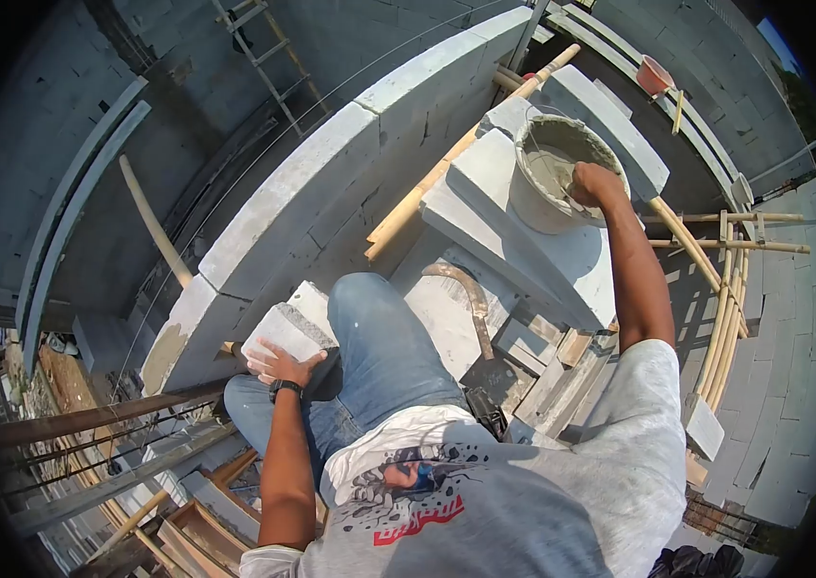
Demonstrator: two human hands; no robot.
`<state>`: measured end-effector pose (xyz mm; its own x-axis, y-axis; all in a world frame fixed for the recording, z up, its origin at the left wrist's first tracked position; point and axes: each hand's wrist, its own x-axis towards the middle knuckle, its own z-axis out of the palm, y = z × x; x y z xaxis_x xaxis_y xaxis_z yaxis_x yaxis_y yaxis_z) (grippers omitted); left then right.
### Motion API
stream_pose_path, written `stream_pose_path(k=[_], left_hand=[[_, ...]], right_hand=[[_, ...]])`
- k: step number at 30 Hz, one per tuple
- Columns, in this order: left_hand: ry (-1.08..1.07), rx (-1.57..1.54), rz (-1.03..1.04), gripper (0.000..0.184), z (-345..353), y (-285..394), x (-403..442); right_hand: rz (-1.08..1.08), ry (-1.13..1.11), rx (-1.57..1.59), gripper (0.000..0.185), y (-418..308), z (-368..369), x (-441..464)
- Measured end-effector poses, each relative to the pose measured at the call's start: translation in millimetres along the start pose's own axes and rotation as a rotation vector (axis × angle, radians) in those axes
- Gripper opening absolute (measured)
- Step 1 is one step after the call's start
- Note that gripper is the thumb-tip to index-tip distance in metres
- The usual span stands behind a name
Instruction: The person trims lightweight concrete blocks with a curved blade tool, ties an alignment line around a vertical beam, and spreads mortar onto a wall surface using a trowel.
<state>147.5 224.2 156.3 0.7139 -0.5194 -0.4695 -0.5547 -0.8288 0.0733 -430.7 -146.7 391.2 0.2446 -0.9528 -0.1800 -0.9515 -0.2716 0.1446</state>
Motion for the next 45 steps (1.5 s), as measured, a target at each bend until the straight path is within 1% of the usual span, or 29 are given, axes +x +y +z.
stream_pose_path(k=[2, 3, 5, 8, 11, 12, 14, 16, 17, 19, 20, 21, 22, 23, 25, 27, 29, 30, 31, 32, 33, 35, 36, 38, 39, 41, 43, 45], left_hand=[[0.001, -0.018, 0.004, 0.173, 1, 1, -4], [0.002, -0.018, 0.006, 0.173, 0, 0, -4], [-0.001, -0.020, 0.014, 0.173, -1, 1, -5], [0.009, -0.022, 0.019, 0.173, 0, 0, -5], [0.027, -0.006, 0.031, 0.171, 2, -2, -4], [0.030, -0.007, 0.036, 0.170, 2, -1, -4], [0.038, -0.015, 0.031, 0.168, 3, -2, -5], [0.045, -0.080, 0.035, 0.164, 2, 1, -6], [0.043, -0.108, 0.018, 0.164, -2, 7, -10], [0.077, -0.155, -0.028, 0.163, -7, 8, -15], [0.105, -0.166, -0.039, 0.164, -6, 11, -16], [0.120, -0.178, -0.059, 0.163, -6, 14, -16], [0.133, -0.187, -0.073, 0.163, -8, 15, -17], [0.123, -0.201, -0.091, 0.163, -12, 17, -21], [0.086, -0.211, -0.113, 0.164, -21, 16, -20], [0.018, -0.208, -0.120, 0.164, -25, 17, -20], [-0.012, -0.222, -0.133, 0.159, -35, 18, -26], [-0.024, -0.226, -0.132, 0.156, -42, 18, -27], [-0.069, -0.215, -0.136, 0.156, -47, 18, -27], [-0.075, -0.222, -0.139, 0.159, -45, 17, -25], [-0.080, -0.227, -0.138, 0.161, -42, 16, -23], [-0.105, -0.229, -0.134, 0.163, -42, 16, -19], [-0.119, -0.227, -0.137, 0.163, -44, 17, -17], [-0.147, -0.223, -0.148, 0.164, -46, 17, -16], [-0.169, -0.216, -0.145, 0.164, -49, 17, -19], [-0.200, -0.201, -0.144, 0.166, -60, 16, -20], [-0.222, -0.182, -0.140, 0.168, -62, 15, -19], [-0.233, -0.181, -0.128, 0.169, -60, 13, -18]], right_hand=[[-0.026, -0.106, 0.215, 0.022, 25, -6, -4], [0.082, -0.161, 0.421, 0.028, 29, -15, -17], [0.202, -0.144, 0.579, 0.026, 38, -33, -48], [0.375, -0.095, 0.793, 0.022, 69, -24, -87], [0.475, 0.053, 1.092, 0.025, 83, -2, -124], [0.443, 0.064, 1.033, 0.027, 84, 1, -133], [0.461, 0.136, 1.080, 0.030, 85, 13, -146], [0.474, 0.191, 1.210, 0.028, 76, 16, -154], [0.494, 0.223, 1.221, 0.027, 69, 14, -158], [0.467, 0.294, 1.215, 0.028, 66, 13, -148], [0.388, 0.220, 1.248, 0.029, 69, 5, -142], [0.347, 0.239, 1.258, 0.030, 69, -1, -134], [0.283, 0.274, 1.281, 0.030, 54, -18, -127], [0.307, 0.260, 1.255, 0.029, 48, -31, -119], [0.056, 0.172, 1.187, 0.028, 47, -53, -95], [0.028, 0.189, 1.273, 0.031, -5, -79, -80], [-0.075, 0.036, 1.311, 0.040, -50, -95, -60], [-0.145, -0.123, 1.354, 0.049, -73, -99, -46], [-0.161, -0.274, 1.265, 0.049, -112, -118, -42], [-0.181, -0.302, 1.206, 0.047, -139, -113, -29], [-0.206, -0.302, 1.230, 0.038, -169, -96, -15], [-0.353, -0.519, 1.268, 0.035, -237, -78, 7], [-0.373, -0.538, 1.235, 0.032, -271, -66, 14], [-0.474, -0.705, 1.200, 0.034, -340, -47, 32], [-0.498, -0.743, 1.196, 0.036, -375, -36, 38], [-0.584, -0.762, 1.153, 0.039, -440, -14, 53], [-0.736, -0.617, 1.018, 0.041, -504, 1, 60], [-0.891, -0.361, 0.832, 0.038, -559, 6, 59]])
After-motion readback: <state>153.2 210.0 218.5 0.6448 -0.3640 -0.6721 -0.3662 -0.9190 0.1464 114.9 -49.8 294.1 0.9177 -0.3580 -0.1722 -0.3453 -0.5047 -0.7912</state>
